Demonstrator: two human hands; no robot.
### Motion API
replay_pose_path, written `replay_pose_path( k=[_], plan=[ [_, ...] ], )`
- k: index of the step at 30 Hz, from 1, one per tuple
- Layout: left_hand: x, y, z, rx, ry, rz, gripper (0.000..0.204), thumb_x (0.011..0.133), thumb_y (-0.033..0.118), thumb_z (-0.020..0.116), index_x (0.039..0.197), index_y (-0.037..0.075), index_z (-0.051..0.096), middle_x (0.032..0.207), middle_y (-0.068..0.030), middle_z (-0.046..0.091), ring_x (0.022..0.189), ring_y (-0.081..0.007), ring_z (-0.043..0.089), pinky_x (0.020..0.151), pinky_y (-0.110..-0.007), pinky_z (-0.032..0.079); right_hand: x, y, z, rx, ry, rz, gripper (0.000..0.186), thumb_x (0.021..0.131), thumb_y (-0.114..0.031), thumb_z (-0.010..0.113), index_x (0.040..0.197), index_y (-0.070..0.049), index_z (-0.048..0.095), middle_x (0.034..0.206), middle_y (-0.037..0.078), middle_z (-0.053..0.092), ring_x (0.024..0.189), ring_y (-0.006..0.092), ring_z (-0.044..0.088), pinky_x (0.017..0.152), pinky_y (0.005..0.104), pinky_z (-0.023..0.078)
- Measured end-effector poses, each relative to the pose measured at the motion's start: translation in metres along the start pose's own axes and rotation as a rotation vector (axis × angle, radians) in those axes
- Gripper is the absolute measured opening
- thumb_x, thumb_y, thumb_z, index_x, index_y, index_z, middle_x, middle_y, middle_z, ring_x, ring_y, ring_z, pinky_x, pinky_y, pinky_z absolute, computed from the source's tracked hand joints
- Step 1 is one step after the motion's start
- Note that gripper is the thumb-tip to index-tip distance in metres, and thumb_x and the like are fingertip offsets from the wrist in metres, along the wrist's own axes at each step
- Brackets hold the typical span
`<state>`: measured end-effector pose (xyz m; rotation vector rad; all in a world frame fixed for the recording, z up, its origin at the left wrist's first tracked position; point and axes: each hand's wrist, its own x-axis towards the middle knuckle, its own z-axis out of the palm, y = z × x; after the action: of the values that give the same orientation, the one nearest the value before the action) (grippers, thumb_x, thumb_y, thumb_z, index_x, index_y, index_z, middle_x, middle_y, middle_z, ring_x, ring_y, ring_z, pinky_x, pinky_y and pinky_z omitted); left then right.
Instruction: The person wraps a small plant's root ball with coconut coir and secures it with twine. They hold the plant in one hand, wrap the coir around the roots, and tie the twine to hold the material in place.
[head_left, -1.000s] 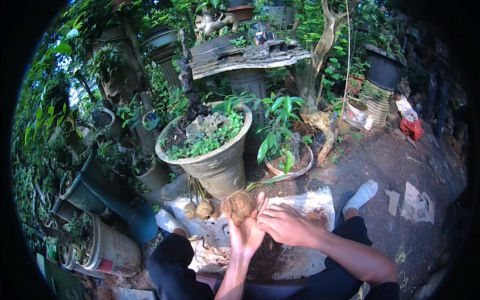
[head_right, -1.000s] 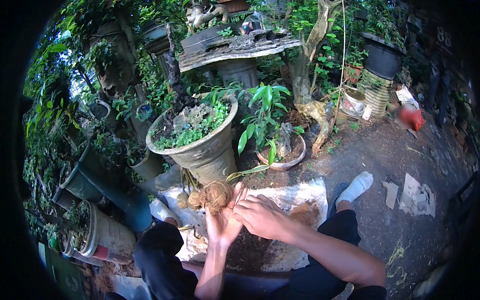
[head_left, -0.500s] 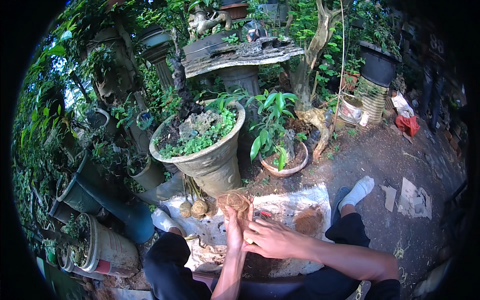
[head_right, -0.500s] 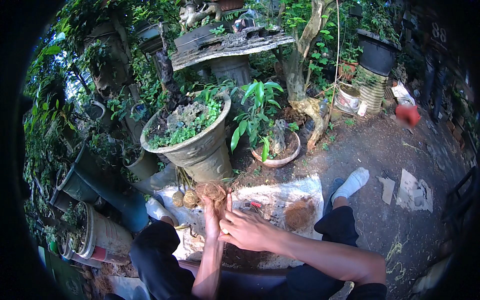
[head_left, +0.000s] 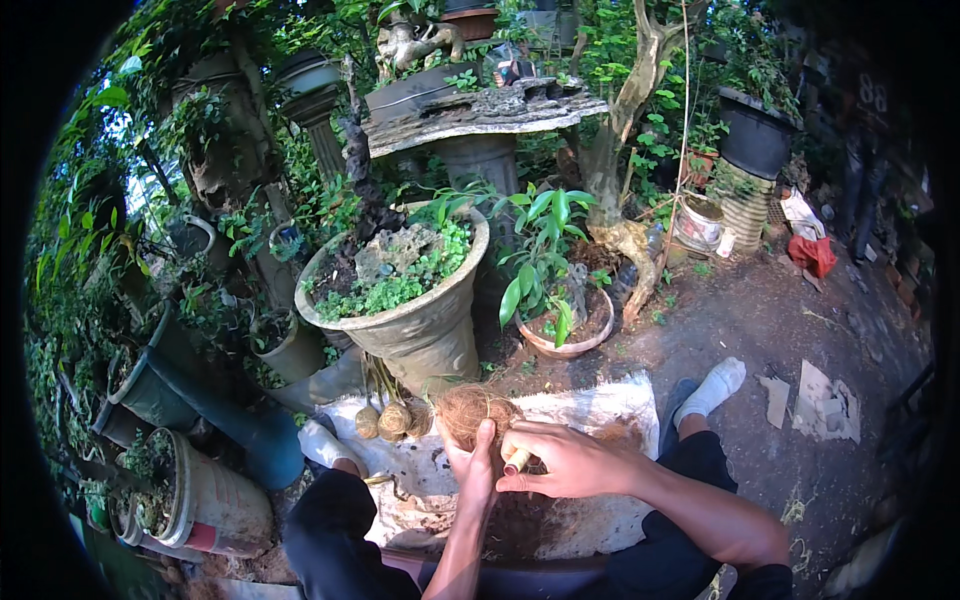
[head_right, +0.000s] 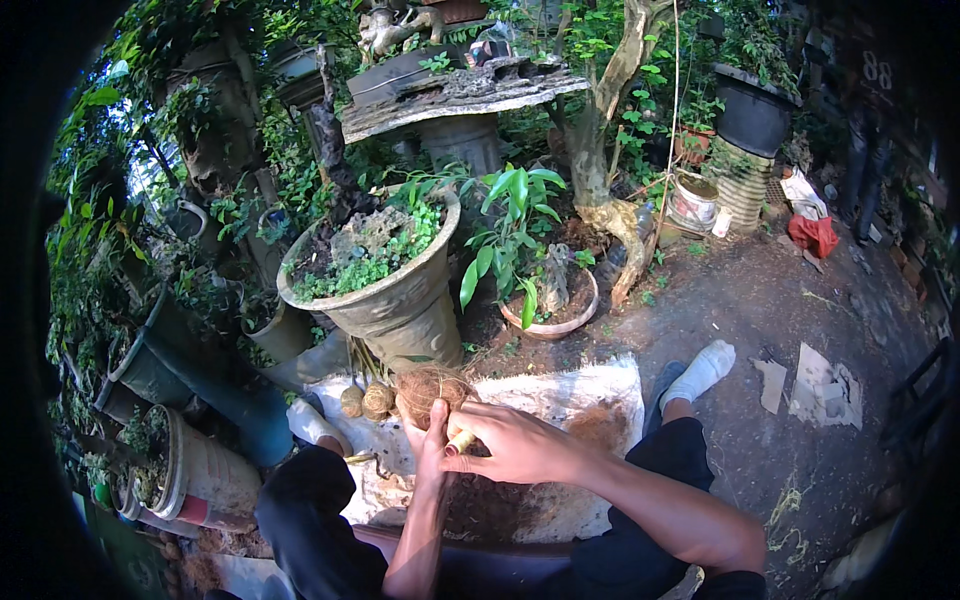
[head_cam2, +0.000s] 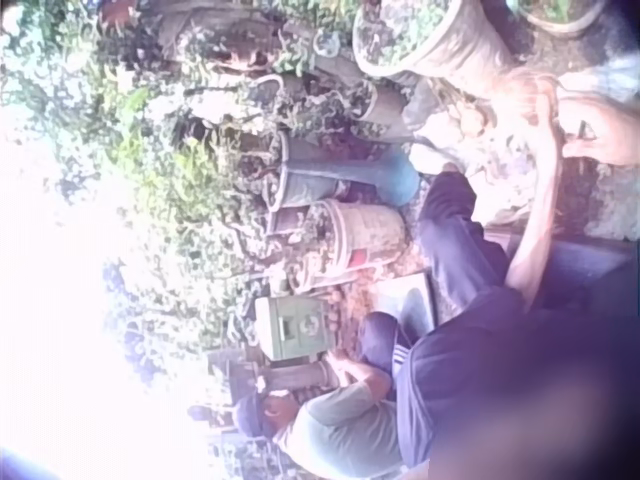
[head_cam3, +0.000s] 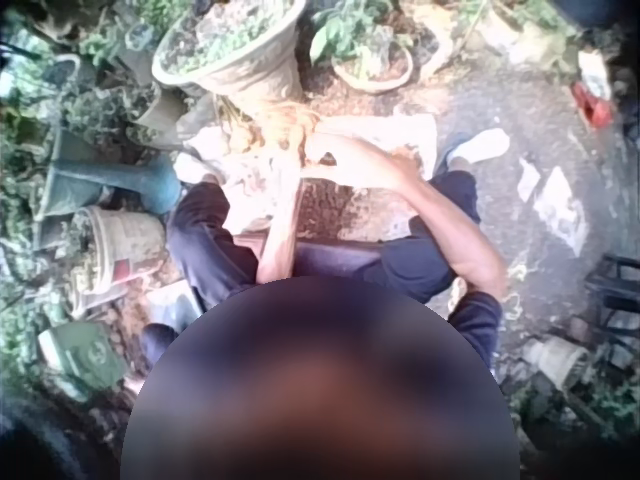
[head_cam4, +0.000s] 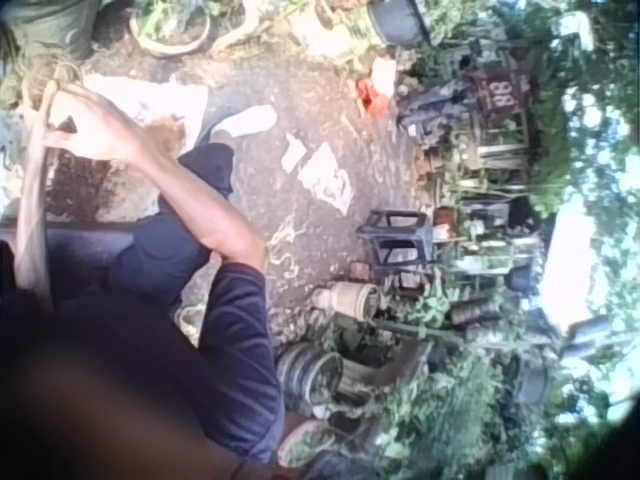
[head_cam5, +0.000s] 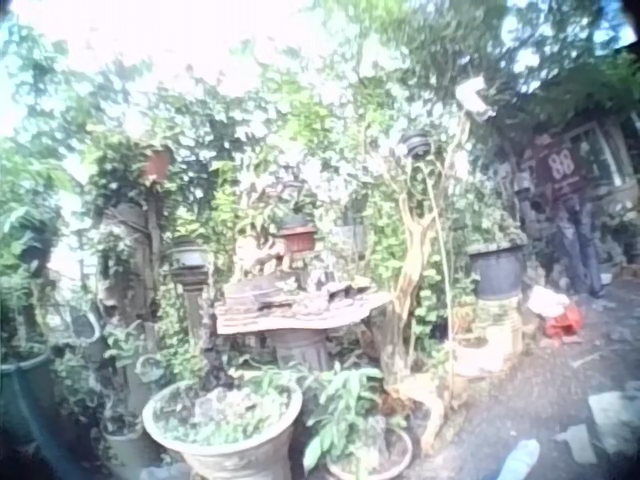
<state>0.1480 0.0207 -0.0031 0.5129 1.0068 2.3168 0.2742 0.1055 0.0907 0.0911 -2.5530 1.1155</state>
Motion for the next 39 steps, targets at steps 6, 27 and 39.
replay_pose_path(
  k=[6,27,39],
  plan=[
    [0.003,-0.003,-0.008,0.147,-0.114,0.005,0.073,0.088,0.007,0.066,0.145,0.003,0.019,0.13,-0.0145,0.047,0.115,-0.0217,0.05,0.1,-0.037,0.041,0.002,-0.008,-0.024,-0.028,0.035,0.106,0.033,0.092,-0.032,0.062,0.096,0.0,0.055,0.081,0.017,0.059,0.076,0.035,0.059,0.068,0.0425,0.046],
    [-0.022,-0.009,0.008,0.098,-0.426,-0.095,0.08,0.082,0.023,0.071,0.141,0.002,0.021,0.121,-0.0106,0.052,0.11,-0.018,0.054,0.096,-0.034,0.045,-0.005,0.008,-0.044,0.448,0.157,0.266,0.021,0.096,-0.022,0.059,0.096,-0.002,0.057,0.077,-0.001,0.056,0.068,0.0046,0.05,0.062,0.023,0.042],
    [-0.032,-0.022,0.017,0.161,-0.14,-0.18,0.035,0.099,0.032,0.044,0.119,0.004,0.045,0.093,-0.0084,0.057,0.087,-0.0166,0.058,0.077,-0.032,0.05,-0.005,0.009,-0.042,0.532,-0.036,0.196,0.033,0.097,-0.033,0.057,0.102,-0.001,0.06,0.069,-0.002,0.054,0.063,0.0046,0.046,0.056,0.0242,0.039]
  ],
)
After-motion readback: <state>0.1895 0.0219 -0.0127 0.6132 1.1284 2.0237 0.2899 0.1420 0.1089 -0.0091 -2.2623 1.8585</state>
